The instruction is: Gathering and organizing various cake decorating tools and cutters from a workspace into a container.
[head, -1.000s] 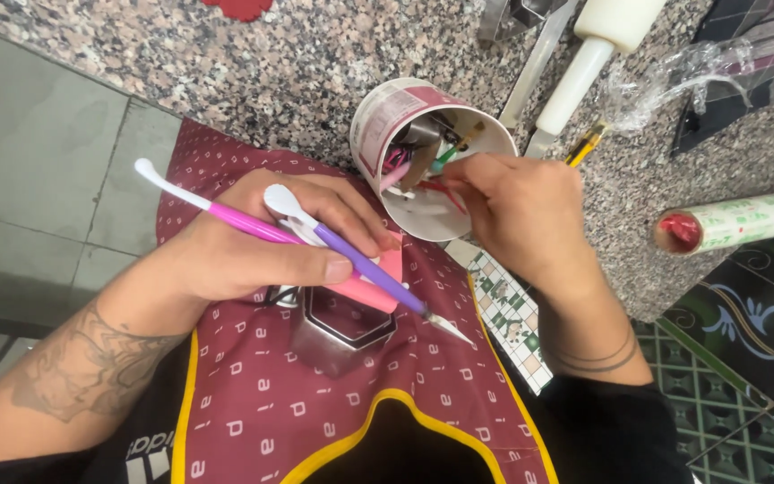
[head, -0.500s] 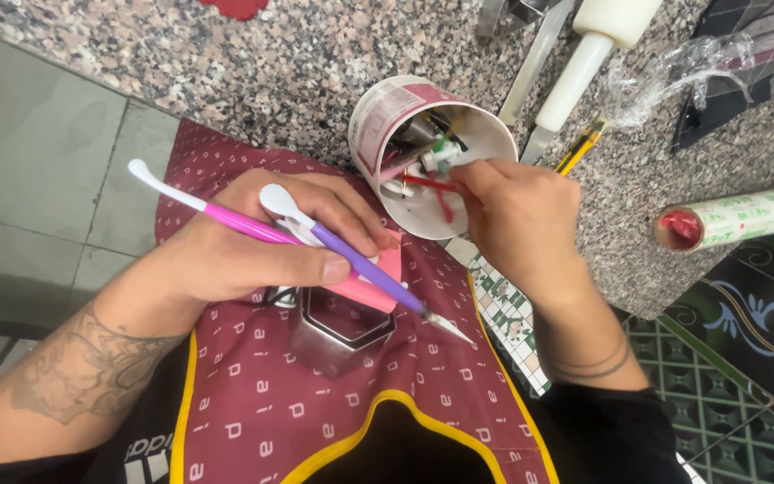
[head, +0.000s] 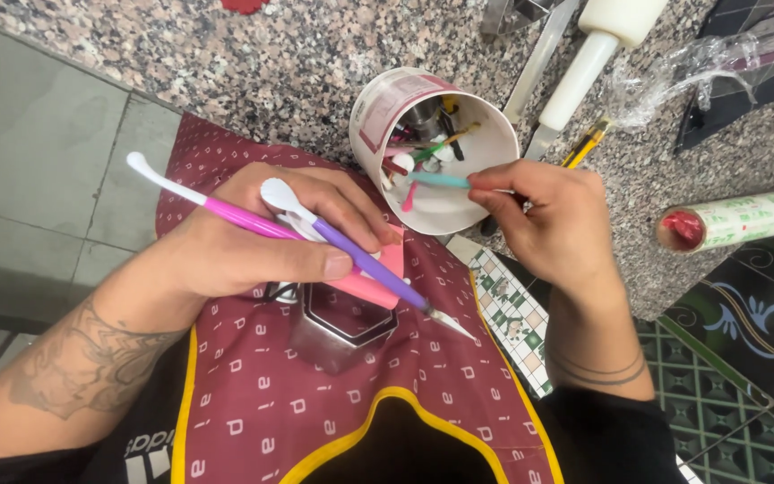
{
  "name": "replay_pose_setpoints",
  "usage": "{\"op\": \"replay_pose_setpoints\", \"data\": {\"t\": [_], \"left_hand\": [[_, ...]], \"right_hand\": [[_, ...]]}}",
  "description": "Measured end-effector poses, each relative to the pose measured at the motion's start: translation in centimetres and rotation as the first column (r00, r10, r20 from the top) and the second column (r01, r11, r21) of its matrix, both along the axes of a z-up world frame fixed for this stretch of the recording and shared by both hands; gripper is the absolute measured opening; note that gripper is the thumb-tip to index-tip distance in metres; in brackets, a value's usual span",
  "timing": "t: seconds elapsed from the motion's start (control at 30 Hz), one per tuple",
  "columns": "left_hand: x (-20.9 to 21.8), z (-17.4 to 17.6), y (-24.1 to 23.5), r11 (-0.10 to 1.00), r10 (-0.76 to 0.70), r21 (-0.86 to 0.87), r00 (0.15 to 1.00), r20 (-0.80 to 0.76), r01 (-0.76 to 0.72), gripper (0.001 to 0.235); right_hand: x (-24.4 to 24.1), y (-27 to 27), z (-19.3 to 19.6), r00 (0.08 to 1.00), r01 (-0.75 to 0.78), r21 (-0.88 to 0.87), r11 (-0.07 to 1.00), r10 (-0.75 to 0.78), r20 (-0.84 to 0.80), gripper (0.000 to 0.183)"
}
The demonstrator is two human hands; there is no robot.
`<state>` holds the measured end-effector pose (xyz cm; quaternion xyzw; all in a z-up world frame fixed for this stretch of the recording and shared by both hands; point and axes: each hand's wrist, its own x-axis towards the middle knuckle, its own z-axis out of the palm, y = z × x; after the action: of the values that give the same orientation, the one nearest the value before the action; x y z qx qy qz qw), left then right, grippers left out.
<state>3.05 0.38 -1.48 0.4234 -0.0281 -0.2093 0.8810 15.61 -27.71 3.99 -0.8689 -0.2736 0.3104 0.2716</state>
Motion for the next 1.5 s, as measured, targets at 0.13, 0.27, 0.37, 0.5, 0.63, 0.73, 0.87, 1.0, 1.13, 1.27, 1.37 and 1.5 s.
{"op": "replay_pose_setpoints", "data": {"t": [0.13, 0.27, 0.37, 0.5, 0.63, 0.73, 0.87, 1.0, 1.13, 1.27, 1.37, 1.5], "left_hand": [[0.2, 0.0, -0.1, 1.0, -0.004, 0.006, 1.0, 0.003, 0.004, 0.024], [0.0, -0.2, -0.1, 1.0, 0.002, -0.006, 1.0, 0.007, -0.002, 0.023], [0.1, -0.1, 0.0, 1.0, 0.006, -0.002, 1.0, 0.019, -0.006, 0.023], [0.3, 0.1, 0.1, 1.0, -0.006, 0.008, 1.0, 0.006, 0.006, 0.024], [0.1, -0.3, -0.1, 1.0, -0.01, -0.014, 1.0, -0.001, 0.01, 0.024], [0.1, -0.4, -0.1, 1.0, -0.003, -0.025, 1.0, 0.006, 0.003, 0.025], [0.0, 0.1, 0.3, 1.0, 0.005, 0.017, 1.0, 0.004, -0.005, 0.025], [0.0, -0.1, 0.0, 1.0, -0.009, -0.003, 1.0, -0.014, 0.009, 0.025], [0.1, -0.3, 0.0, 1.0, -0.007, -0.004, 1.0, 0.005, 0.007, 0.024], [0.2, 0.3, 0.2, 0.999, -0.018, 0.032, 1.0, -0.006, 0.018, 0.024], [0.1, 0.1, 0.0, 0.999, -0.025, 0.04, 1.0, 0.002, 0.025, 0.024], [0.0, 0.1, -0.1, 0.999, -0.016, 0.034, 1.0, 0.009, 0.016, 0.024]], "right_hand": [[-0.9, 1.1, 0.3, 0.958, -0.059, -0.053, 0.997, 0.071, 0.279, 0.008], [-1.4, 1.8, -1.0, 0.865, -0.139, -0.254, 0.957, 0.242, 0.44, 0.008], [-1.1, 1.6, -0.3, 0.844, -0.223, -0.268, 0.937, 0.323, 0.428, 0.014], [-0.9, 1.3, 2.7, 0.884, -0.197, -0.197, 0.96, 0.261, 0.387, 0.01], [-0.8, 1.3, 2.0, 0.864, -0.114, -0.306, 0.945, 0.246, 0.438, 0.008], [-0.9, 1.0, 0.4, 0.894, -0.137, -0.239, 0.961, 0.224, 0.389, 0.006], [-0.6, 0.4, 0.1, 0.984, -0.062, -0.082, 0.995, 0.074, 0.16, 0.006], [-0.1, -0.3, 1.0, 0.991, 0.02, -0.105, 0.994, -0.006, 0.137, 0.008], [-0.3, 0.0, 1.8, 0.967, 0.051, -0.175, 0.983, -0.006, 0.254, 0.009], [-0.8, -0.8, 2.8, 0.944, 0.06, -0.14, 0.988, -0.011, 0.33, 0.008], [-0.5, -0.7, 2.7, 0.909, 0.023, -0.201, 0.979, 0.063, 0.413, 0.008], [-1.1, 0.3, 1.3, 0.849, -0.029, -0.234, 0.972, 0.148, 0.508, 0.007]]}}
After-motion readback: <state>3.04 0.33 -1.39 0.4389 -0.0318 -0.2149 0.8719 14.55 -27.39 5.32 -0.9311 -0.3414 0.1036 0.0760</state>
